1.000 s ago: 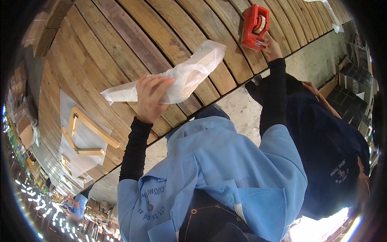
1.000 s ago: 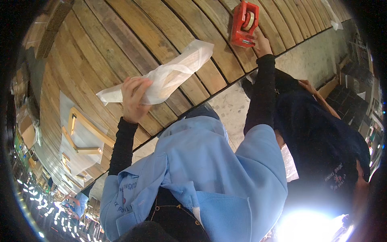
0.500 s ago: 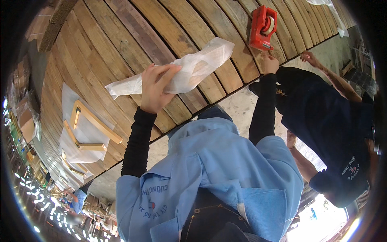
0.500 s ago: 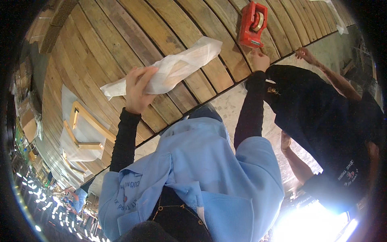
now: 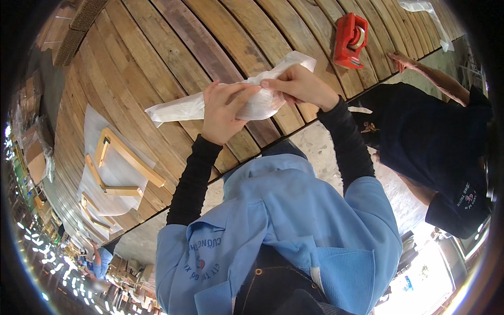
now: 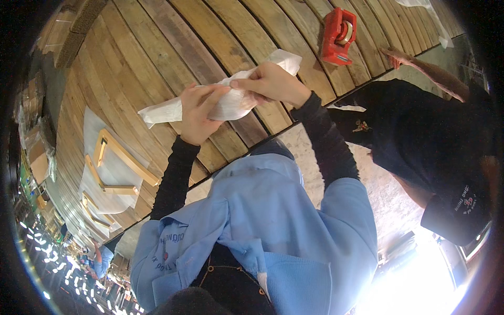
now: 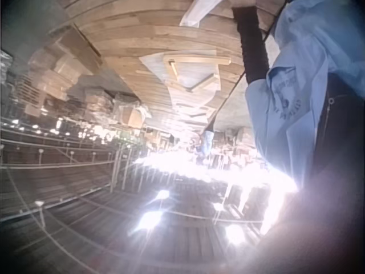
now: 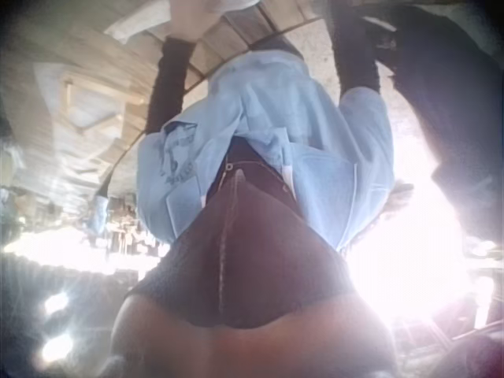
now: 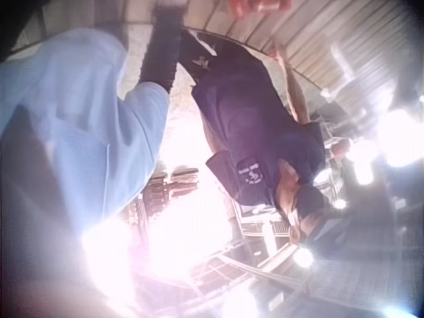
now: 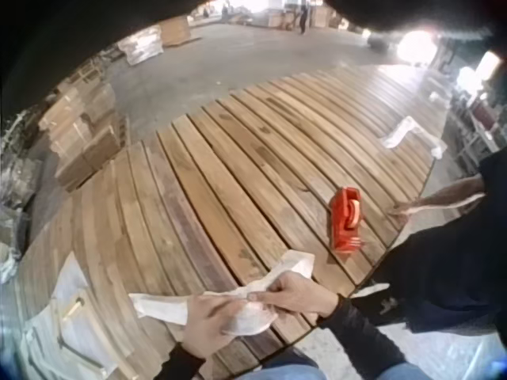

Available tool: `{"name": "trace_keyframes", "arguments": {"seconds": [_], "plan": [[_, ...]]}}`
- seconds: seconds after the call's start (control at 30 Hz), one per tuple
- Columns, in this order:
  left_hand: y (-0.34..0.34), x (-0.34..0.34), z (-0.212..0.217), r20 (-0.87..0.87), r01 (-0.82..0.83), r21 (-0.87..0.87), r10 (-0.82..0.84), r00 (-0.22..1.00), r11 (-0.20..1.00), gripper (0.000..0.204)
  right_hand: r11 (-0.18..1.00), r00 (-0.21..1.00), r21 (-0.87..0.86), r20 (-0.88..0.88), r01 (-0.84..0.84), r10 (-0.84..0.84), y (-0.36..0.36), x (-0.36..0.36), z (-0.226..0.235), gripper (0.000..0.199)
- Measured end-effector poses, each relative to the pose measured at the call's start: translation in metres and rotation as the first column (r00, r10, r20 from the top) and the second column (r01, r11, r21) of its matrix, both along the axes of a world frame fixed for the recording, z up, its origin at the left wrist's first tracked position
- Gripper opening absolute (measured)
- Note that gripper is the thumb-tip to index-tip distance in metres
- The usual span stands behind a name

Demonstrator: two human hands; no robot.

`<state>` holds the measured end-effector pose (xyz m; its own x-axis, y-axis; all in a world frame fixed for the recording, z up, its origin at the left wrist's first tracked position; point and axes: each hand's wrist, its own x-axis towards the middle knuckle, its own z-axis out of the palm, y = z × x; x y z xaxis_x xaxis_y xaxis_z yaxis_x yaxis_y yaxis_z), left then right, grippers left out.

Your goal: The person wraps wooden chair frames in bubble wrap and secures them with tape. They repeatedly pick up frames, cover them with protective film, and seal the edges using a tape dispenser.

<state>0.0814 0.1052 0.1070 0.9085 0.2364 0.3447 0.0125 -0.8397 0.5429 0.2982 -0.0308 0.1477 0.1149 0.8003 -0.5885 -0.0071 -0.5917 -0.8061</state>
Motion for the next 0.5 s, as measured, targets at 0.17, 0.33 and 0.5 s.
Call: {"name": "trace_keyframes", "arguments": {"seconds": [0.17,0.33,0.5], "plan": [[-0.001,0.004,0.005,-0.003,-0.033,-0.136,0.033,0.999,0.99,0.08,0.976,0.998,-0.213,-0.04,0.043,-0.053,-0.053,-0.02,-0.035,0.061],[0.025,0.031,0.024,-0.151,0.025,-0.233,-0.061,0.987,0.972,0.081,0.938,0.969,-0.309,0.23,0.156,-0.086,-0.118,-0.015,-0.107,0.046],[0.096,0.072,0.005,-0.236,0.116,-0.269,-0.183,0.954,0.956,0.09,0.561,0.46,0.188,0.396,0.806,-0.795,-0.142,0.054,-0.195,0.064]]}}
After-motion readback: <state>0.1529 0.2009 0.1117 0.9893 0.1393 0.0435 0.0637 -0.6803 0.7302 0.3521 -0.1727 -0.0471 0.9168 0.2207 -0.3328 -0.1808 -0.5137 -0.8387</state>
